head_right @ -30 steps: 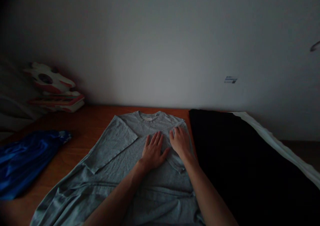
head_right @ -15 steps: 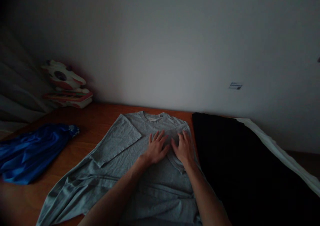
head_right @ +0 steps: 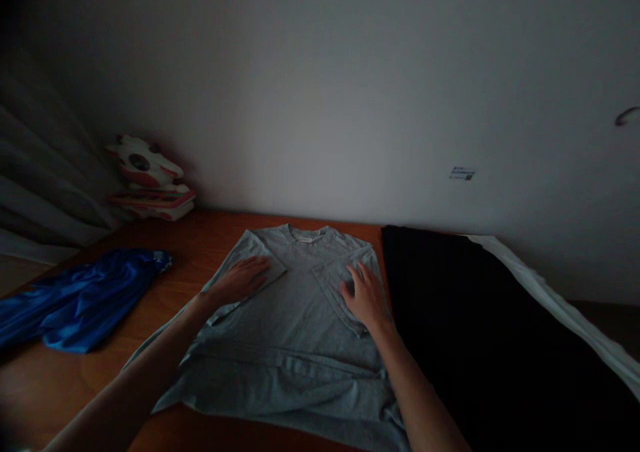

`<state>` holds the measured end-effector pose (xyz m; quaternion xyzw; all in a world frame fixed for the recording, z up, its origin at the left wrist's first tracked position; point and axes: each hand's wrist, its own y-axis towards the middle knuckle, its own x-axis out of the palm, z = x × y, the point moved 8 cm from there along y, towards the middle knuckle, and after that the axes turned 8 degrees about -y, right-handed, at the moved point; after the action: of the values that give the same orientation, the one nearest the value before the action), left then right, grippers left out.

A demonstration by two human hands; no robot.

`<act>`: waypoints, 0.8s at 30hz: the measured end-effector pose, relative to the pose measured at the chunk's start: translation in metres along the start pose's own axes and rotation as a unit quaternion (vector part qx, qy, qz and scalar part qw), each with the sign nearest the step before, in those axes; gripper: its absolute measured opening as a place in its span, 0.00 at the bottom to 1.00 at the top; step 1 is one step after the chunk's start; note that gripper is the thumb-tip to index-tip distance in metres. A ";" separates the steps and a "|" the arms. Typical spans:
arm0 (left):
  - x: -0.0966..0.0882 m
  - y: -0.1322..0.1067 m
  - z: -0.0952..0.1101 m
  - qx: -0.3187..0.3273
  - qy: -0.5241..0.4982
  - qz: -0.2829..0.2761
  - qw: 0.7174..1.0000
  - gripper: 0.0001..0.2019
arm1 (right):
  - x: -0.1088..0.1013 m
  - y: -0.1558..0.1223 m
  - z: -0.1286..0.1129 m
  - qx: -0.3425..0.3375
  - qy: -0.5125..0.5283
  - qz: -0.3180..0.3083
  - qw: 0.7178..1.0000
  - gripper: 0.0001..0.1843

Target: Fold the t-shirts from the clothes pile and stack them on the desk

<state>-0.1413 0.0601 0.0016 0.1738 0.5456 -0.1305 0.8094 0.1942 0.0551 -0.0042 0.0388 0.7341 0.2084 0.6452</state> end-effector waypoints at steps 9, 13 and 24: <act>0.015 -0.003 -0.012 -0.035 0.024 0.030 0.999 0.25 | 0.023 -0.010 0.007 0.022 -0.049 -0.108 0.993 0.38; 0.001 -0.003 -0.009 -0.030 -0.017 0.093 0.995 0.24 | 0.007 -0.007 0.005 0.017 -0.013 -0.021 1.000 0.32; -0.064 -0.139 -0.004 -0.086 -0.126 -0.025 0.988 0.19 | -0.074 -0.109 0.051 0.016 0.193 -0.078 0.978 0.18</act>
<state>-0.2247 -0.0628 0.0404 0.0723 0.4524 -0.1245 0.8801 0.2790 -0.0554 0.0213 -0.0495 0.8486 0.1493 0.5050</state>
